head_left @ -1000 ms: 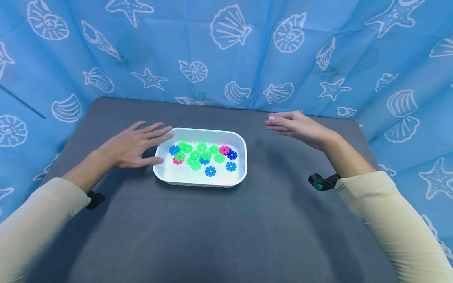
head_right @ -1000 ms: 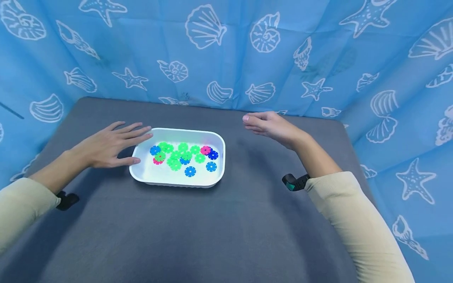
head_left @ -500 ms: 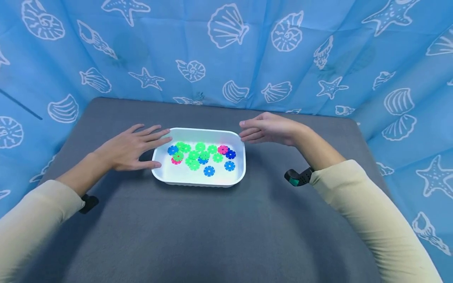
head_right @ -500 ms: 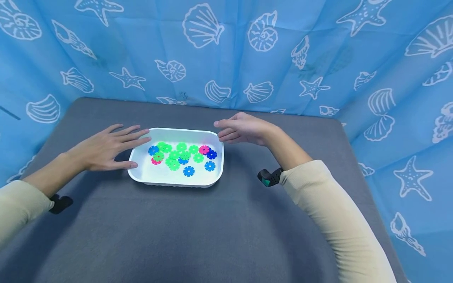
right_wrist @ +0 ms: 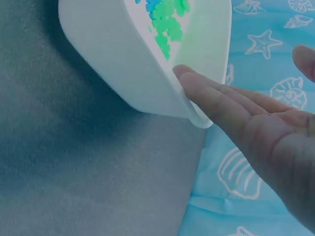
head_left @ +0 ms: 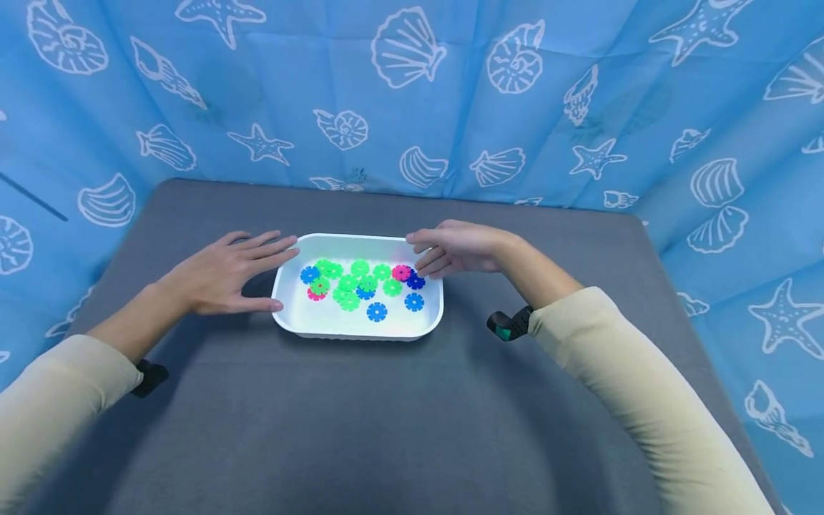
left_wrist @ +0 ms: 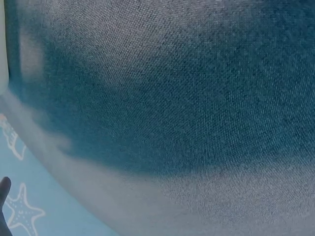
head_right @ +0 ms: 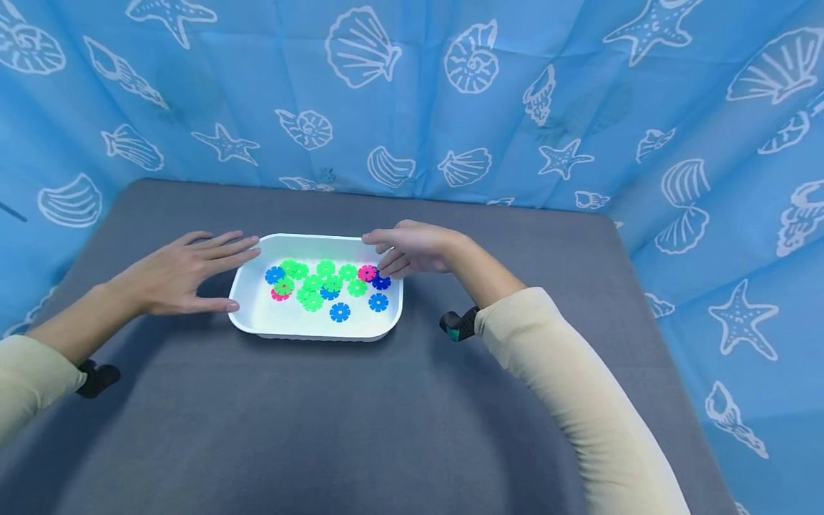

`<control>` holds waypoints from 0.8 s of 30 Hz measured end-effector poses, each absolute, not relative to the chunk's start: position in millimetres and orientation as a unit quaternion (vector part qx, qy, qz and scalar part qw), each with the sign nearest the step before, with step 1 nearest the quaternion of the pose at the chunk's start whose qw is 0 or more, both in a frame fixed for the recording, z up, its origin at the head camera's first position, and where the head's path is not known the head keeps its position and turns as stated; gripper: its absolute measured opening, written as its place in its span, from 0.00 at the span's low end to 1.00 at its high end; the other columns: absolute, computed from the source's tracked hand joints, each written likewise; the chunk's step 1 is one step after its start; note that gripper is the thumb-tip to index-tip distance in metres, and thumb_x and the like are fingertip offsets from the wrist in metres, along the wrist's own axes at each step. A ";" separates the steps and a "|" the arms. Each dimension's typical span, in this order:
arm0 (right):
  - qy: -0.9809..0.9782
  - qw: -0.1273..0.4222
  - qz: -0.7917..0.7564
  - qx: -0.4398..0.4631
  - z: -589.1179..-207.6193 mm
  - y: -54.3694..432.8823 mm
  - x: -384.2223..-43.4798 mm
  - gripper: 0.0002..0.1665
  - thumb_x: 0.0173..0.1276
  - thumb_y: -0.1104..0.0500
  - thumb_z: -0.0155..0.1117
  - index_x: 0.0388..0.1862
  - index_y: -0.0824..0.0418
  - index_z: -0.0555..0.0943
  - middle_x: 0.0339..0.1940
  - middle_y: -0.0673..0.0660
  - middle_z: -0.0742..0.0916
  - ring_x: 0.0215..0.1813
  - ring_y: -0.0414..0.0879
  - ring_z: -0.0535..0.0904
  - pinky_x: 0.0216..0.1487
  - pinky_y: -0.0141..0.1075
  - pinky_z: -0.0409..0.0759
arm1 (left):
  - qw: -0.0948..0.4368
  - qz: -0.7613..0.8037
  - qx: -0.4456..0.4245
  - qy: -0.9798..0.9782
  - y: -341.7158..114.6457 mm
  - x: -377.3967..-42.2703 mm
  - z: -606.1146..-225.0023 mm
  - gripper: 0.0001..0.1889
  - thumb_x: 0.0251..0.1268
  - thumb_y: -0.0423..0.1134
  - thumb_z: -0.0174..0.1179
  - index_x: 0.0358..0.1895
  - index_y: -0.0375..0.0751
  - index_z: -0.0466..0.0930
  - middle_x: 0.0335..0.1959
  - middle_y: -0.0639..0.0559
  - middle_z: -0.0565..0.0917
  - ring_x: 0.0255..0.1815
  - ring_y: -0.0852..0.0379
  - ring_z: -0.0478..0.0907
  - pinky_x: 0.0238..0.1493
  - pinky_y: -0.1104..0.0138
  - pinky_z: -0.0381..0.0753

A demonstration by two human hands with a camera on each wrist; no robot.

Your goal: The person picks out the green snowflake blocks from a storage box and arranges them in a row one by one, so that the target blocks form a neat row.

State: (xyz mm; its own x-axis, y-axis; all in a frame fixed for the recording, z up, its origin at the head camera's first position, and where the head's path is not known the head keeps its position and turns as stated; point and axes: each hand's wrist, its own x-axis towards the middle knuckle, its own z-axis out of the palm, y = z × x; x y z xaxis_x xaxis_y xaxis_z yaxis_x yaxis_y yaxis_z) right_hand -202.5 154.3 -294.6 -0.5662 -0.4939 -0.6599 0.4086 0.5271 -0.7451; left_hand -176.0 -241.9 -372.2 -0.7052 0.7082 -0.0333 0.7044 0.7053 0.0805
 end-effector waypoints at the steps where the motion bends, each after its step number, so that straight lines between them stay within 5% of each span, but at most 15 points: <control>1: 0.739 0.466 -0.486 -0.023 -296.0 152.8 -202.8 0.43 0.78 0.43 0.50 0.77 0.72 0.55 0.71 0.72 0.71 0.72 0.60 0.70 0.70 0.50 0.67 | 0.031 0.031 0.383 0.923 -241.8 -176.2 -372.8 0.48 0.58 0.70 0.59 0.79 0.51 0.57 0.80 0.52 0.56 0.79 0.43 0.51 0.71 0.39 0.52; 24: 0.731 0.501 -0.461 0.024 -312.5 128.1 -213.1 0.42 0.79 0.43 0.48 0.78 0.70 0.54 0.69 0.72 0.73 0.71 0.61 0.70 0.71 0.48 0.66 | 0.040 0.029 0.397 0.917 -222.9 -179.3 -373.6 0.48 0.62 0.71 0.55 0.80 0.50 0.53 0.81 0.51 0.53 0.79 0.44 0.52 0.70 0.38 0.56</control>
State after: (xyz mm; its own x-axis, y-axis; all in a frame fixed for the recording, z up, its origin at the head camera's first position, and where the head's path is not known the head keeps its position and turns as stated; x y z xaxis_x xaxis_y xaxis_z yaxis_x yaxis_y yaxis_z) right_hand -213.1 128.1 -312.5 -0.4960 -0.4279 -0.7556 0.4976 0.5730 -0.6512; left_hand -179.3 -222.9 -373.6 -0.6820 0.7296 -0.0500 0.7250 0.6835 0.0843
